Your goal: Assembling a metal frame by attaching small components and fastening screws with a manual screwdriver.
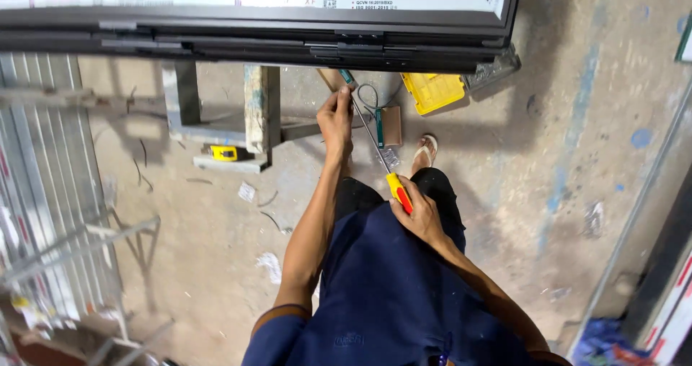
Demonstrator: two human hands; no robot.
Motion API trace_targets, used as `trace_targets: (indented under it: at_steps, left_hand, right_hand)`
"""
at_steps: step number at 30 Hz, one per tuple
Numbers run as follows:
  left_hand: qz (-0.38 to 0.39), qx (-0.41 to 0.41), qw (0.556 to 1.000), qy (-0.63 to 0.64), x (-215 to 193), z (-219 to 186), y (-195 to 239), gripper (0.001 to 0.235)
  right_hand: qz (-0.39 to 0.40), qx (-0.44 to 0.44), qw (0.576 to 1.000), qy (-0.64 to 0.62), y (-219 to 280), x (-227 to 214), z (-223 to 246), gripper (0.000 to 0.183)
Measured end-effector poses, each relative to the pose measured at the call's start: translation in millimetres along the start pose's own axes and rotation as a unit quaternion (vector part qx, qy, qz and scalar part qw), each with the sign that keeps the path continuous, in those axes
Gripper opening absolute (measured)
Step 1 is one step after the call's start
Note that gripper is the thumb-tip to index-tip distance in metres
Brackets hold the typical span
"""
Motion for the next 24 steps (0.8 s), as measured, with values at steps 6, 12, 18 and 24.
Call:
trace_targets:
  at_steps: [6,12,18,24]
  left_hand:
    - [0.085,0.063,0.987,-0.121,-7,-4,-72,0.021]
    - [0.172,0.073,0.971,-0.146,-6,-25,-82,0.02]
    - [0.189,0.082,0.968,-0.142,-6,-43,-80,0.023]
    - [0.159,0.082,0.972,-0.153,-18,-35,-87,0.024]
  right_hand:
    - [-0.171,-0.035,0.98,0.091,-22,94,28,0.05]
    - [-0.236,0.027,0.964,0.117,-39,133,55,0.049]
    - [-0.277,0.031,0.946,0.168,-48,150,62,0.048]
    - [-0.3,0.033,0.943,0.138,-36,157,73,0.044]
Point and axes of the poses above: each hand's wrist, its own y-axis away from the middle knuckle, its own x-axis out of the palm, z = x × y, the point moved 3 cm from there along -y, towards the middle knuckle, and after that the axes turned 13 degrees about -x, right-handed, at the moved point
